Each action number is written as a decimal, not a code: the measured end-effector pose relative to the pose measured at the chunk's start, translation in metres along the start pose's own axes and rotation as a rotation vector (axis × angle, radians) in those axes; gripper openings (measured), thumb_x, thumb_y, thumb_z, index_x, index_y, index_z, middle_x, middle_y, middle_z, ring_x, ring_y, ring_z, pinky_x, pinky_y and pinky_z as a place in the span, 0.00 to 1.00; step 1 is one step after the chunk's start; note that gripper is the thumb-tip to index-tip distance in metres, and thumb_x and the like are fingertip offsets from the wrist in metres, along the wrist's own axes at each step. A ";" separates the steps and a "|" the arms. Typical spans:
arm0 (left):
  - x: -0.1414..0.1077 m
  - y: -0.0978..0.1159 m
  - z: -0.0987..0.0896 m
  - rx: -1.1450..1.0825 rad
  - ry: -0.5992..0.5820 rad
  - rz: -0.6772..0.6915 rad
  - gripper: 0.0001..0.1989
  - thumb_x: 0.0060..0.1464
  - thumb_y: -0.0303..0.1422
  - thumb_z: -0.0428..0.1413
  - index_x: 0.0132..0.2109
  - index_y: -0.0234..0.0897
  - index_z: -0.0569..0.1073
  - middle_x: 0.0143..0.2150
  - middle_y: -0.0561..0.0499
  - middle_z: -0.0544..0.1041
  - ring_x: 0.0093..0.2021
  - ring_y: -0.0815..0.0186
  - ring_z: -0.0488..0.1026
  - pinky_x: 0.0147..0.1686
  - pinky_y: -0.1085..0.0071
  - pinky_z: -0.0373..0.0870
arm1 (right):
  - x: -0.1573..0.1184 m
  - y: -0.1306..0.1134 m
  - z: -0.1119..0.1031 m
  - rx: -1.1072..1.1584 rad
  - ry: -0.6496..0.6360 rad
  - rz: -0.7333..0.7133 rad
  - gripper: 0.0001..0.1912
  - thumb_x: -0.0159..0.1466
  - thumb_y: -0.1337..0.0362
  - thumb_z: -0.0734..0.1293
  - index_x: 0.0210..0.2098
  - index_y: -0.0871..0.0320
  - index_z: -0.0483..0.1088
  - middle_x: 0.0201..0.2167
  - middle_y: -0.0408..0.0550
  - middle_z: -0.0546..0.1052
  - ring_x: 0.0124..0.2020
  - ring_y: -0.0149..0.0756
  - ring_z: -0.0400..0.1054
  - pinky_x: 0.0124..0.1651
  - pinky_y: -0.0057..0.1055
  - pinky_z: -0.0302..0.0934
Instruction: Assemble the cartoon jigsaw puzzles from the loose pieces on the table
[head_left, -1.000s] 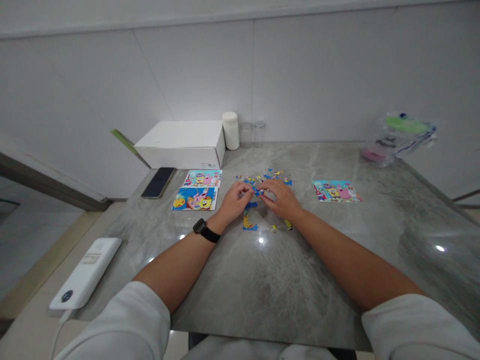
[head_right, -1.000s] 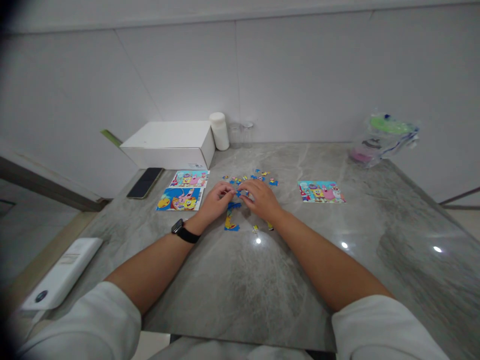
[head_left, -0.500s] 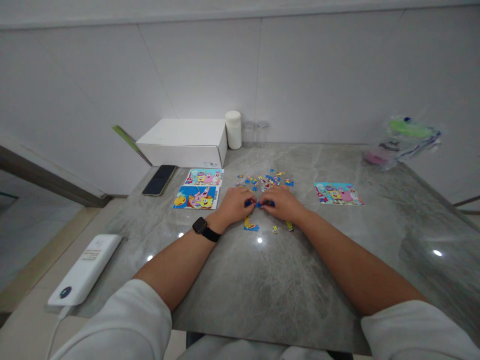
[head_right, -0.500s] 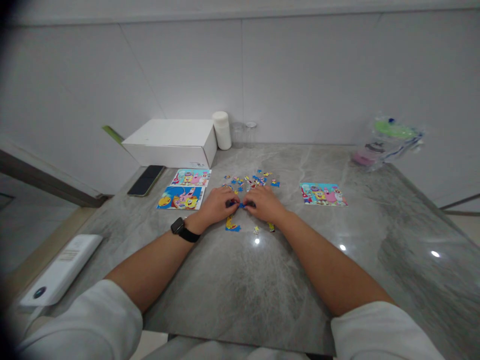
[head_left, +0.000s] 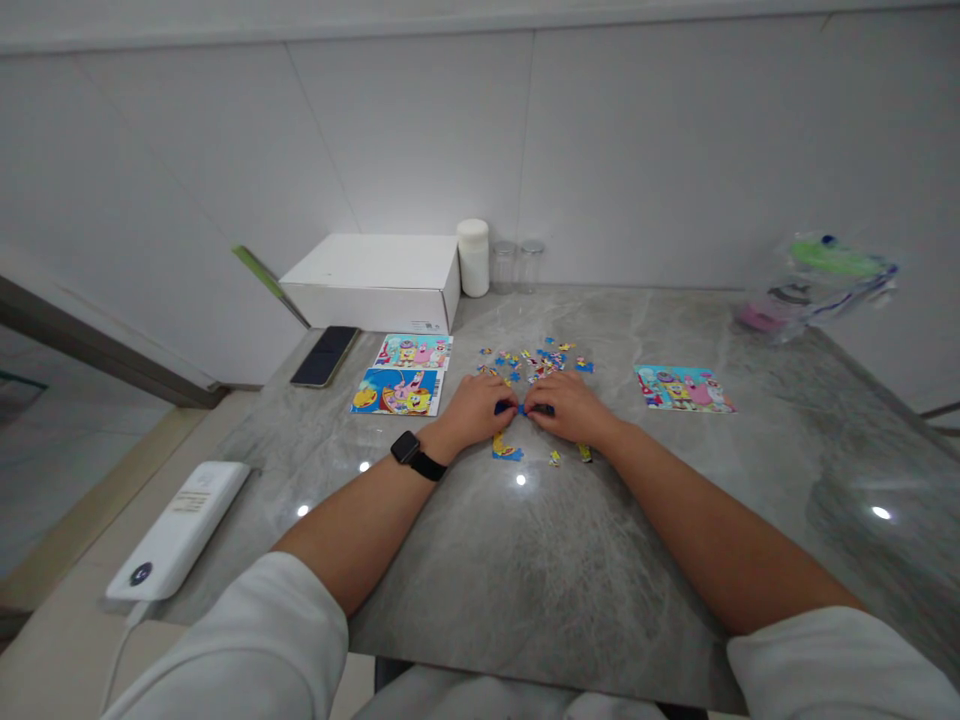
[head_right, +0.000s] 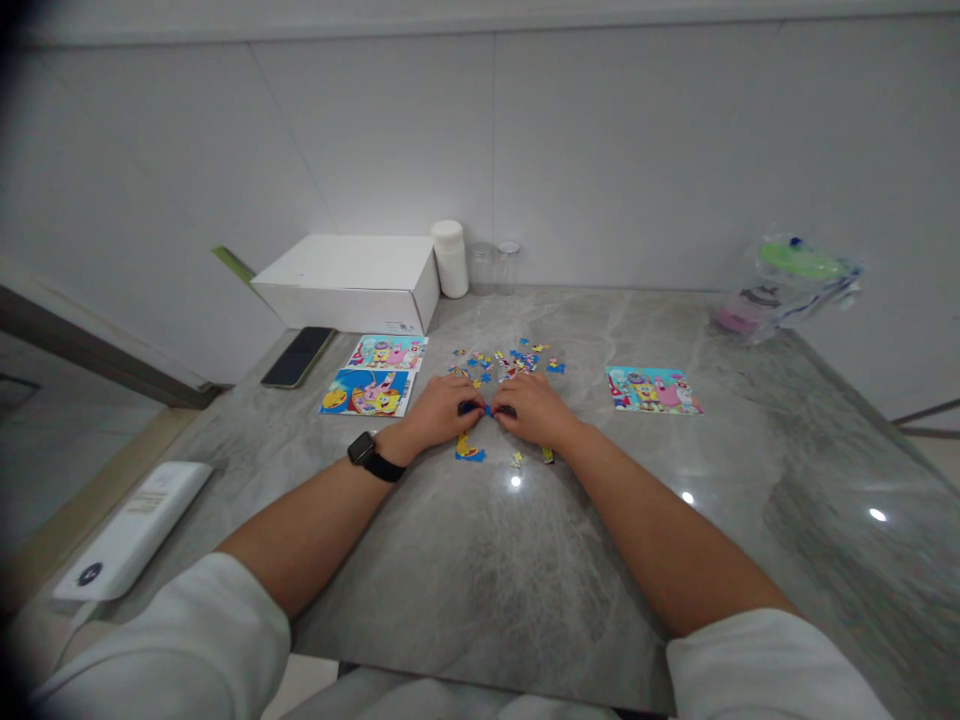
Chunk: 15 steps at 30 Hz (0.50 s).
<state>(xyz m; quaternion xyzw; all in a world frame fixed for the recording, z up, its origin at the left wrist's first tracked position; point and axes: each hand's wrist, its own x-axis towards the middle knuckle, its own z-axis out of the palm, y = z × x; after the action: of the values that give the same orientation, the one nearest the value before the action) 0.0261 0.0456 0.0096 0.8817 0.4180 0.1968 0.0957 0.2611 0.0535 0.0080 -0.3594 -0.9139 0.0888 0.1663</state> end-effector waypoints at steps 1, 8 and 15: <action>0.000 0.000 0.000 -0.004 -0.002 0.001 0.05 0.61 0.34 0.61 0.41 0.42 0.82 0.42 0.48 0.82 0.46 0.58 0.77 0.47 0.62 0.68 | 0.000 0.000 0.000 0.004 0.001 -0.004 0.05 0.65 0.66 0.71 0.39 0.52 0.81 0.42 0.48 0.83 0.50 0.46 0.73 0.58 0.43 0.56; 0.000 -0.003 0.002 -0.017 0.014 0.021 0.06 0.62 0.35 0.61 0.41 0.42 0.83 0.42 0.49 0.82 0.46 0.59 0.77 0.47 0.62 0.68 | 0.001 0.010 -0.001 0.051 0.236 0.146 0.09 0.66 0.67 0.66 0.41 0.53 0.79 0.44 0.51 0.83 0.50 0.47 0.74 0.58 0.45 0.61; 0.001 -0.004 -0.001 -0.082 0.086 -0.009 0.05 0.60 0.31 0.61 0.40 0.41 0.82 0.42 0.48 0.82 0.45 0.60 0.77 0.48 0.63 0.69 | 0.003 0.025 -0.007 0.261 0.597 0.352 0.10 0.63 0.65 0.65 0.37 0.54 0.79 0.39 0.50 0.82 0.40 0.43 0.74 0.50 0.40 0.66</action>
<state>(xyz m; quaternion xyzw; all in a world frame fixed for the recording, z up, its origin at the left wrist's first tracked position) 0.0234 0.0489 0.0092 0.8659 0.4172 0.2511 0.1148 0.2769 0.0740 0.0082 -0.4970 -0.7303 0.1230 0.4522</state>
